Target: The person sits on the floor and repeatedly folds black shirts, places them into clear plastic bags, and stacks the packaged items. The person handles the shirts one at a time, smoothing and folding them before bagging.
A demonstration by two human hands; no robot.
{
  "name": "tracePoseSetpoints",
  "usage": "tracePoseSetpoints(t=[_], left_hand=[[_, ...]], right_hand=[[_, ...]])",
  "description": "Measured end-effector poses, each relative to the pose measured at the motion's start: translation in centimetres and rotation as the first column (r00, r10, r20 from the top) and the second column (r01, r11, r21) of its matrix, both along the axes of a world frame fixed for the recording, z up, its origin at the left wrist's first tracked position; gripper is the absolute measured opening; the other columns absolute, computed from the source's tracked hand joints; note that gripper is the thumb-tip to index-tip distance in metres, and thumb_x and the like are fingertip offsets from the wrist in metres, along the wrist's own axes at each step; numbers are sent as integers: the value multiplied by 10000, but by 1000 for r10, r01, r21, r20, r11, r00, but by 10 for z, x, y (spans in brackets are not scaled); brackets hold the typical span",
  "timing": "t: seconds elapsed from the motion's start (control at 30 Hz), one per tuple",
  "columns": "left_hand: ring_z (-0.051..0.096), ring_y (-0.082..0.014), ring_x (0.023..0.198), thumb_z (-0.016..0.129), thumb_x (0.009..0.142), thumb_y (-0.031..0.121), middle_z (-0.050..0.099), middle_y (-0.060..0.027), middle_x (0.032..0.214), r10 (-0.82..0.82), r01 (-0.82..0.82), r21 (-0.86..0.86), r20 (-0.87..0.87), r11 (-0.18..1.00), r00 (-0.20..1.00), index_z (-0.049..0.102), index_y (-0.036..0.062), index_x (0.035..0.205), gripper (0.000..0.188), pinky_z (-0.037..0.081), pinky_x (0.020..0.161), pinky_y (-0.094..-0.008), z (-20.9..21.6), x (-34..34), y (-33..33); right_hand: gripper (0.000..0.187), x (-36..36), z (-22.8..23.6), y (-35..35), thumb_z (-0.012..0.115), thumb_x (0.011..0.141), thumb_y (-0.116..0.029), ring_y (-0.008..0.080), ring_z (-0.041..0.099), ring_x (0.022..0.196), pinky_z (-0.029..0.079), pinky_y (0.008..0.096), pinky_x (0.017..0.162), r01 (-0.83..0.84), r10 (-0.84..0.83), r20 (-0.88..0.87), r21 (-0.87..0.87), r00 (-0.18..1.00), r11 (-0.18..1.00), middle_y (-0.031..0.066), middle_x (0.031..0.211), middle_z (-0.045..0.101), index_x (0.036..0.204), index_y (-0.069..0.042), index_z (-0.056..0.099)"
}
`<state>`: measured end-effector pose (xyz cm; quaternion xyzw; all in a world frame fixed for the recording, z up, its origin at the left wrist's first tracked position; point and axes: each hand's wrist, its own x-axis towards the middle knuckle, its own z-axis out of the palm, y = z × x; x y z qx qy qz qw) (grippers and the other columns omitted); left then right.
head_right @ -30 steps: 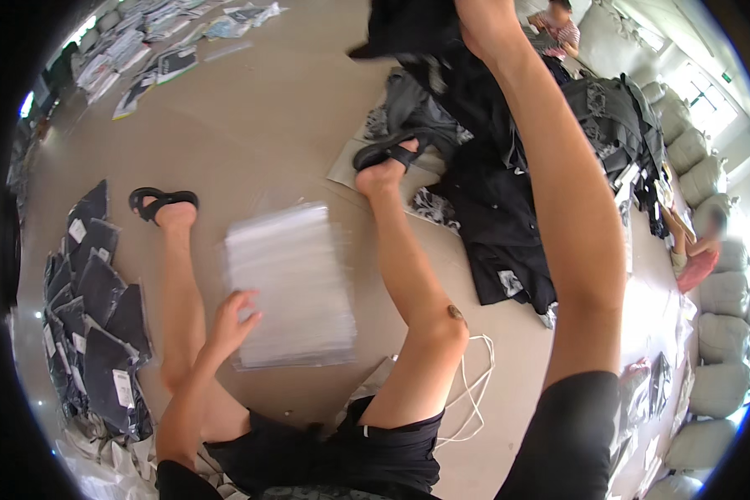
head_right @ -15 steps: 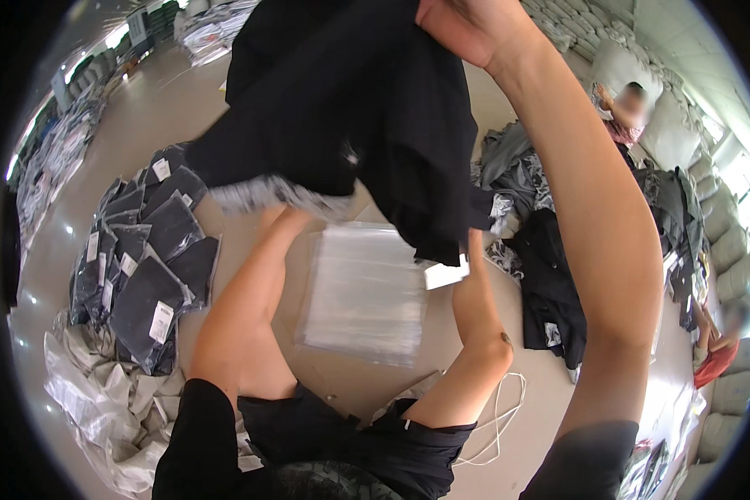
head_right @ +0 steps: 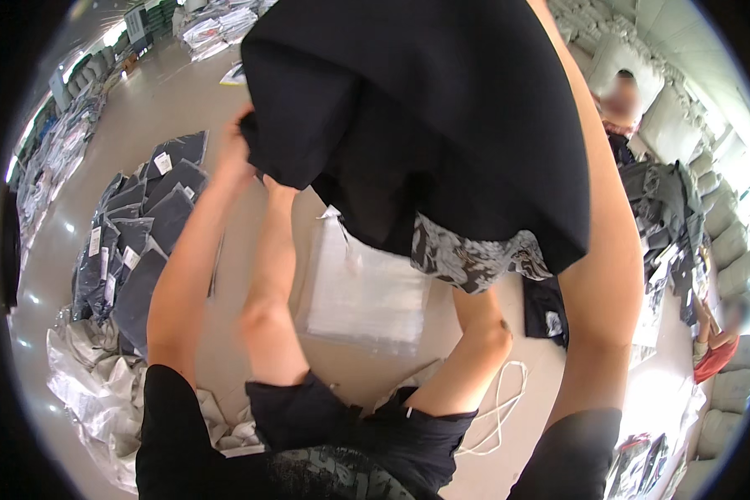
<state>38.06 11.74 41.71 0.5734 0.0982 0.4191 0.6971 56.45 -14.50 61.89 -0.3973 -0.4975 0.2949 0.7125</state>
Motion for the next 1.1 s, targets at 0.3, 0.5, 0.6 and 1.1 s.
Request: tracePoseSetpoints(t=[0.3, 0.5, 0.6, 1.1], left_hand=[[696, -250, 1172, 457, 1142, 295, 681, -103, 1344, -51, -151, -522, -353, 839, 934, 559, 75, 1461, 401, 607, 975, -414, -281, -201, 92], [543, -355, 1389, 519, 996, 755, 478, -231, 1524, -299, -262, -746, -526, 612, 797, 318, -31, 1619, 1023, 470, 1126, -507, -350, -298, -64], [565, -371, 1356, 583, 966, 752, 447, -235, 1540, -390, -215, -729, -563, 650, 729, 324, -3, 1629, 1038, 468, 1131, -513, -345, -325, -106], [576, -87, 751, 771, 966, 139, 661, -5, 843, 458, -261, 398, -555, 879, 694, 675, 31, 991, 147, 487, 709, -256, -297, -177, -55]], right_hand=[[500, -203, -203, 55, 646, 1041, -330, 274, 681, 1058, 544, 390, 917, 30, 229, 337, -616, 913, 787, 255, 1302, 672, 1354, 54, 579], [314, -213, -462, -17, 644, 1001, 16, 151, 715, 994, 571, 300, 895, 478, -440, 195, -455, 877, 752, 139, 1180, 759, 1312, 26, 679], [233, -227, -491, -46, 651, 1015, -2, 123, 698, 940, 566, 283, 847, 477, -494, 146, -585, 857, 656, 95, 1097, 750, 1241, 29, 697], [250, -197, -553, 42, 816, 933, -205, 99, 644, 726, 497, 267, 665, 357, -601, -99, -723, 793, 591, 44, 865, 753, 1049, 15, 788]])
